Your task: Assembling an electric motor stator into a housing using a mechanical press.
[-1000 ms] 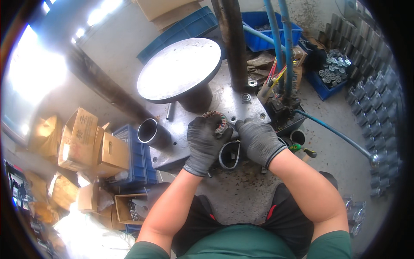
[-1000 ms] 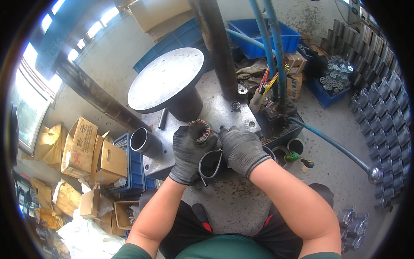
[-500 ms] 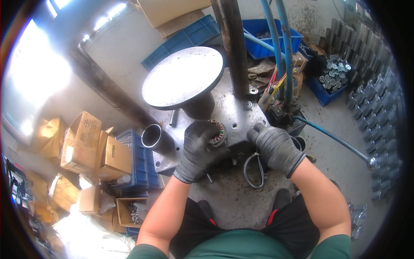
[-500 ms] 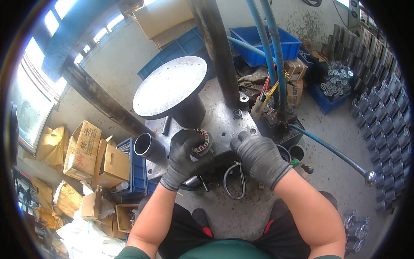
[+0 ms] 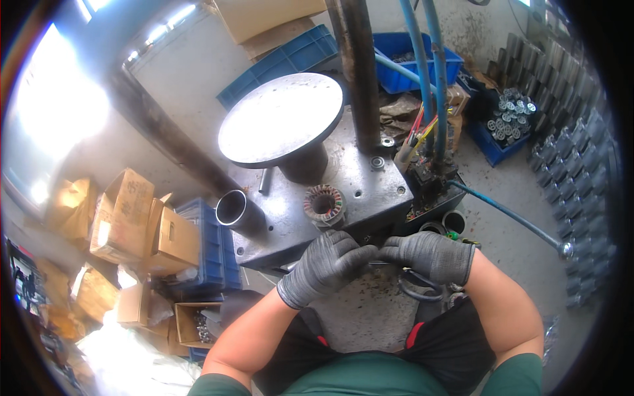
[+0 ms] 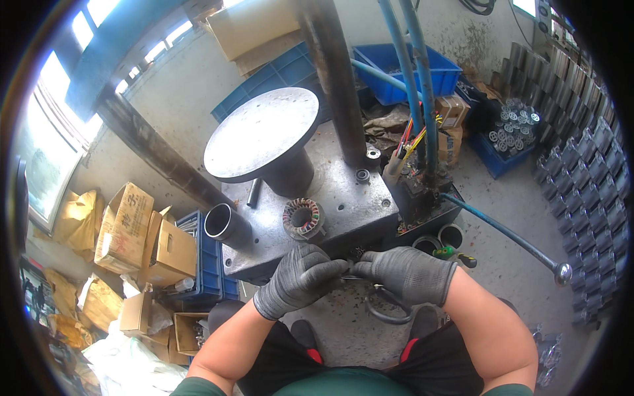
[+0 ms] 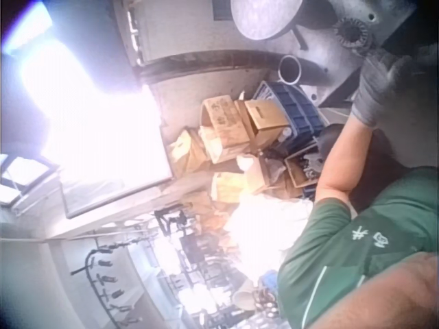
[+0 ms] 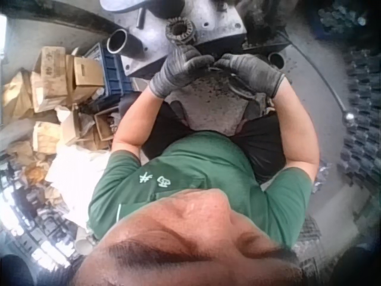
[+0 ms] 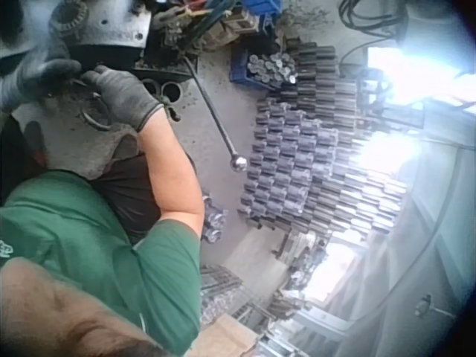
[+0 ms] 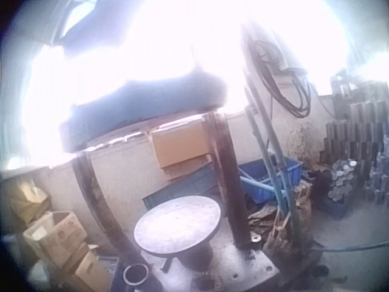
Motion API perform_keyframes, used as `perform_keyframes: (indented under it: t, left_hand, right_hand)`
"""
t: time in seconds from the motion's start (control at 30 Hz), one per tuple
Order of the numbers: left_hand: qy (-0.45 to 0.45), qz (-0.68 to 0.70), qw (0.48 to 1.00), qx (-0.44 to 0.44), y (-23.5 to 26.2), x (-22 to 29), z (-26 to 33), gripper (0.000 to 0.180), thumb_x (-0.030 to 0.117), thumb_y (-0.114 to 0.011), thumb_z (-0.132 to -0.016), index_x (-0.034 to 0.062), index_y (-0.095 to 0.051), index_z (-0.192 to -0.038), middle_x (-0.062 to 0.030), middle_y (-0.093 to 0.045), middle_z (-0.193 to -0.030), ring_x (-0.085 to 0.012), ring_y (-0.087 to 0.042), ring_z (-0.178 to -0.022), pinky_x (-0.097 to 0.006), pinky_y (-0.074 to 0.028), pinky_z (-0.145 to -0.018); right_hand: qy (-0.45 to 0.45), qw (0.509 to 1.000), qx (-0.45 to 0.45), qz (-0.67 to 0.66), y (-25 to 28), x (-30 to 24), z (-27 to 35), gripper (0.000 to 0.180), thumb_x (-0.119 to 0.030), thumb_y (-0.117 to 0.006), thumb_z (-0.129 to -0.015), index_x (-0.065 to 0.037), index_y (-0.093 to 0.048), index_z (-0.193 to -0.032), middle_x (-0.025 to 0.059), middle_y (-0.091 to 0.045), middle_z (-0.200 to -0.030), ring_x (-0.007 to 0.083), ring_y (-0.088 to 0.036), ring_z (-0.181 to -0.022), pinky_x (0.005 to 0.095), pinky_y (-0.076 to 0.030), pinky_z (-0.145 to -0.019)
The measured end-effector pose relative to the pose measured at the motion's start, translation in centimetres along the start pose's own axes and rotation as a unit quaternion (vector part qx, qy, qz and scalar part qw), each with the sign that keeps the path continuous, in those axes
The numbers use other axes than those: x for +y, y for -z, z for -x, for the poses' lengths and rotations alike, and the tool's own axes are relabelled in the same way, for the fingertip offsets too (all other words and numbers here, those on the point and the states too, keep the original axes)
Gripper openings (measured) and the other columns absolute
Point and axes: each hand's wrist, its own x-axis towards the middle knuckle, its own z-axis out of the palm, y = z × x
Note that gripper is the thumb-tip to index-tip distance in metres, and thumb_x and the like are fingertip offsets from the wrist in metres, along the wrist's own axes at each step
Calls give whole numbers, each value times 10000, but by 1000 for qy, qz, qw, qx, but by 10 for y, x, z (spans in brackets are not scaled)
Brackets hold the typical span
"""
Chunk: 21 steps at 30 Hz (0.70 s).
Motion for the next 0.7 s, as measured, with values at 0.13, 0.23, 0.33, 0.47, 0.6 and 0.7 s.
perform_keyframes:
  t: [0.13, 0.23, 0.33, 0.47, 0.6, 0.7]
  left_hand:
    - [21, 16, 1000, 0, 1, -5, 7, 489, 101, -877, -815, 80, -687, -1265, -93, -674, -871, -320, -699, -789, -443, -558, -695]
    - [97, 22, 995, 7, 2, -19, 25, 459, 118, -859, -846, 87, -688, -1271, -108, -705, -901, -334, -716, -805, -455, -568, -712]
    - [165, 65, 984, -19, -3, -18, 32, 435, 133, -829, -880, 98, -683, -1288, -117, -725, -928, -348, -730, -829, -457, -576, -729]
    - [73, 32, 996, -28, -25, -12, 29, 366, 170, -785, -925, 120, -686, -1274, -117, -724, -935, -350, -728, -818, -457, -574, -697]
    - [102, 5, 992, -79, -30, -7, 32, 360, 235, -790, -932, 128, -686, -1260, -114, -731, -951, -347, -736, -838, -459, -579, -716]
    - [135, 23, 985, -105, -37, -8, 33, 363, 292, -799, -932, 129, -695, -1239, -111, -730, -960, -347, -739, -837, -454, -596, -733]
  right_hand:
    - [-17, 999, -22, -32, 11, 1, 11, 484, -114, -747, -889, -74, -669, -1366, 184, -699, -1155, 383, -728, -1037, 452, -594, -885]
    - [-89, 987, 21, -129, 25, 12, 17, 373, -116, -694, -983, -73, -686, -1353, 151, -721, -1136, 301, -735, -1001, 414, -587, -878]
    - [-51, 988, 143, -35, 37, 29, 10, 309, -108, -664, -1022, -78, -708, -1326, 132, -727, -1165, 262, -729, -1063, 388, -584, -906]
    - [-116, 963, 237, -50, 29, 88, -19, 467, 21, -676, -955, -91, -656, -1408, 151, -691, -1333, 303, -694, -1207, 378, -575, -1032]
    - [-121, 943, 226, 210, 48, 84, -67, 655, 104, -673, -864, -164, -637, -1460, 139, -665, -1421, 355, -681, -1220, 402, -564, -1060]
    - [-50, 948, 312, 38, 35, 121, -92, 497, -133, -805, -936, -83, -673, -1412, 108, -714, -1268, 193, -690, -1094, 338, -554, -900]
